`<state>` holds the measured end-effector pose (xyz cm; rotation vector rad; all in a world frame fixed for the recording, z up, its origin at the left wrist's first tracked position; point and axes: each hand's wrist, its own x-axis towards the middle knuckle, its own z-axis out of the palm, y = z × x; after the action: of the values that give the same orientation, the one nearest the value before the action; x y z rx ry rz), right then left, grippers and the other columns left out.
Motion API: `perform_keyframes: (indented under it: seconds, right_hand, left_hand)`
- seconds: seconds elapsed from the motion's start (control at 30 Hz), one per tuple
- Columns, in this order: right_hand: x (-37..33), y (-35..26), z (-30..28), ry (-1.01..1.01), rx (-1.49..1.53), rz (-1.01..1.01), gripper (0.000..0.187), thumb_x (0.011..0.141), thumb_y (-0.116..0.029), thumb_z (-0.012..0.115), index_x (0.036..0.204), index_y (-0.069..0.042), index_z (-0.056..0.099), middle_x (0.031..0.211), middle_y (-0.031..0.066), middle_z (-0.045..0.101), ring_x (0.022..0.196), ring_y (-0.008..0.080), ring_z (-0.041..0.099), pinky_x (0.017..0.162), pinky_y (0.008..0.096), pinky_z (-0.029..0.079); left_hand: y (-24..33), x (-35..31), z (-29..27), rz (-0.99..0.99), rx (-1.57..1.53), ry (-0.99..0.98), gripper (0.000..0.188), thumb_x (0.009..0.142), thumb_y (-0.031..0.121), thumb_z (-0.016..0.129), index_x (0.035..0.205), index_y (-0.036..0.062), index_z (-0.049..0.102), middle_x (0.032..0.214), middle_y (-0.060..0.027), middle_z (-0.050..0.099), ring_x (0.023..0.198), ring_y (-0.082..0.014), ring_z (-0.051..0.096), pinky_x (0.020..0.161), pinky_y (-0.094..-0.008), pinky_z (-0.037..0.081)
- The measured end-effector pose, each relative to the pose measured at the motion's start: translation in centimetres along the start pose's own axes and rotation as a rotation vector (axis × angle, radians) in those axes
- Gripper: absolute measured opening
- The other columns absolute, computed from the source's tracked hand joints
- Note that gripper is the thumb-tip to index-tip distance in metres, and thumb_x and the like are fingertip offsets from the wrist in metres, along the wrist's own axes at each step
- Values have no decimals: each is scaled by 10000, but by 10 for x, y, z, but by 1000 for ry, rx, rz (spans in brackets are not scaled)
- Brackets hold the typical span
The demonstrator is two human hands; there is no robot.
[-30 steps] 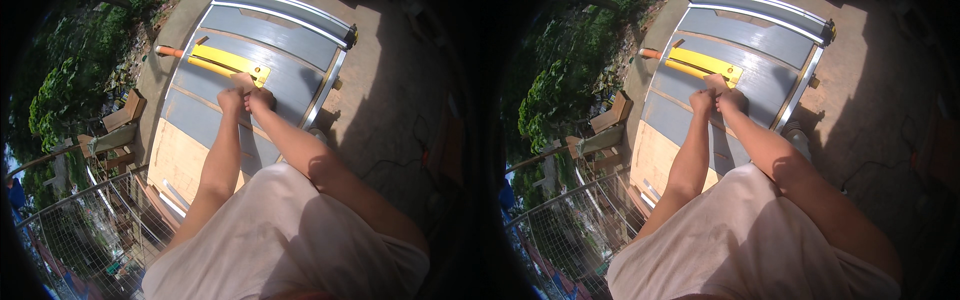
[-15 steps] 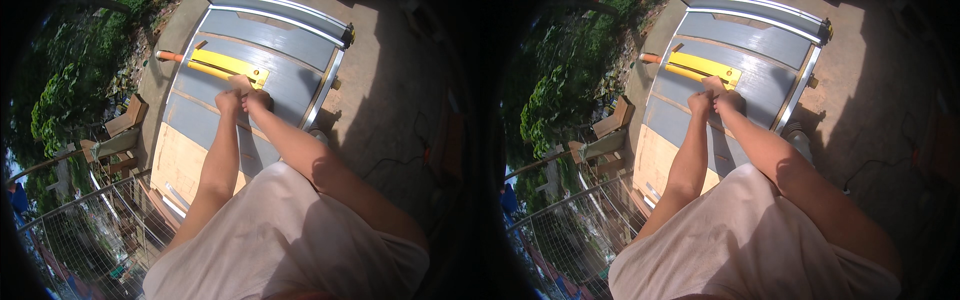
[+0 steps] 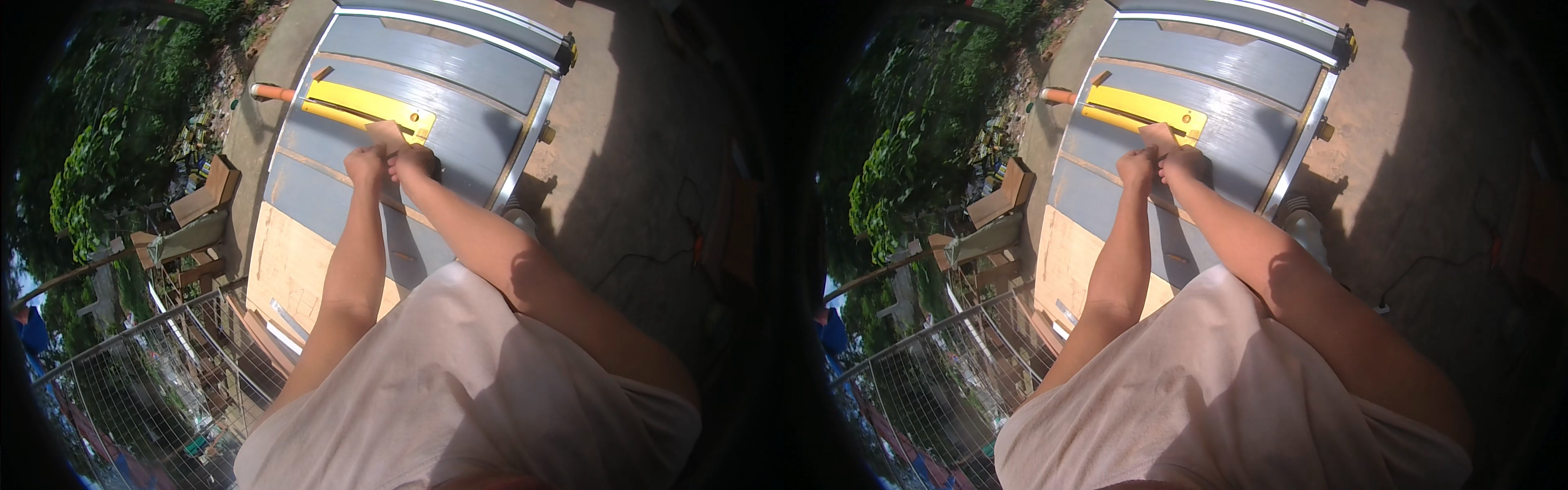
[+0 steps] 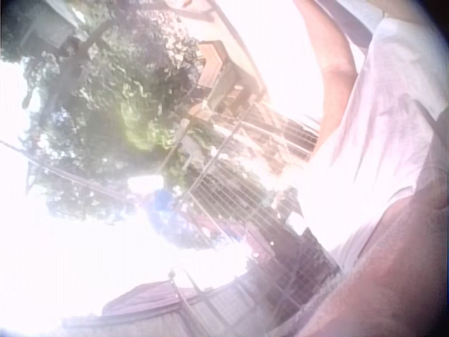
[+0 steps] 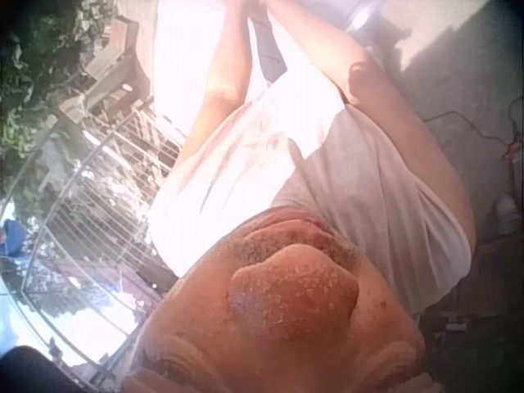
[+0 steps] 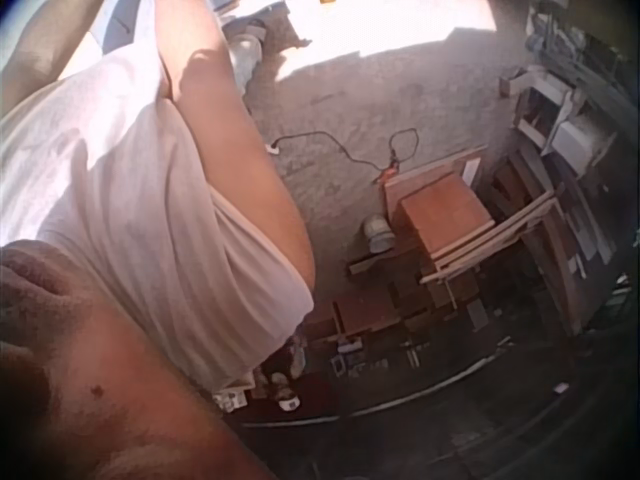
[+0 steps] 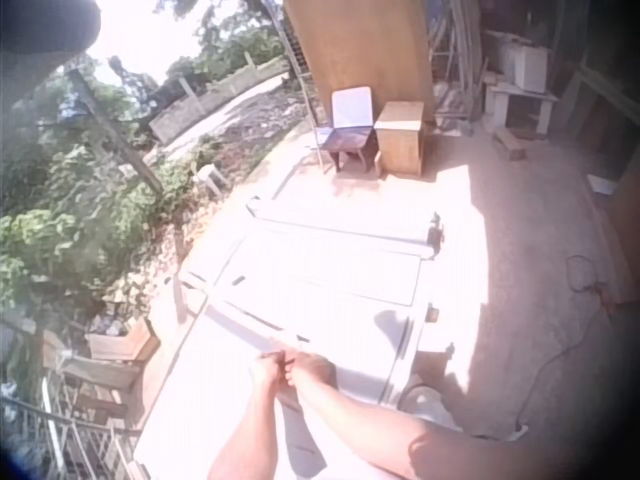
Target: The person uses a table saw to cut a small wooden piece, then moves to a workbench to fit the piece into a curved wooden structure. They repeatedly adjust and test the fit of the piece into the structure.
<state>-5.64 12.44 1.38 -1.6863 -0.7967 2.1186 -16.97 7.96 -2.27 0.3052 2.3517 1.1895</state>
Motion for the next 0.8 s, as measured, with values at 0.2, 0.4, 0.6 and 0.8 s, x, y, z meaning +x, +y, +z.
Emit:
perform_keyframes:
  seconds: [0.2,0.4,0.6,0.8]
  right_hand:
    - [4,0,4,10,-17,20,273,1037,-139,456,964,26,661,767,106,720,568,163,666,500,293,542]
    - [6,1,8,18,4,10,266,1038,-138,459,963,21,658,769,106,720,572,168,670,502,289,544]
    - [3,-1,11,24,23,11,256,1035,-128,458,961,21,652,769,107,713,577,171,670,501,290,540]
    - [6,1,16,42,46,9,261,1032,-149,464,942,18,644,760,106,706,567,175,662,495,294,530]
  left_hand:
    - [6,-3,0,-20,-70,-5,225,767,149,791,753,-36,665,701,-99,667,608,-164,582,572,-335,481]
    - [5,1,-1,-19,-75,-20,229,765,139,801,717,-15,639,681,-77,647,592,-154,563,557,-336,469]
    - [1,6,-2,-8,-62,-5,249,769,147,805,691,2,618,671,-70,638,585,-144,552,548,-327,464]
    - [5,4,-3,-5,-83,-1,258,768,144,801,672,10,602,651,-65,626,563,-138,527,524,-329,444]
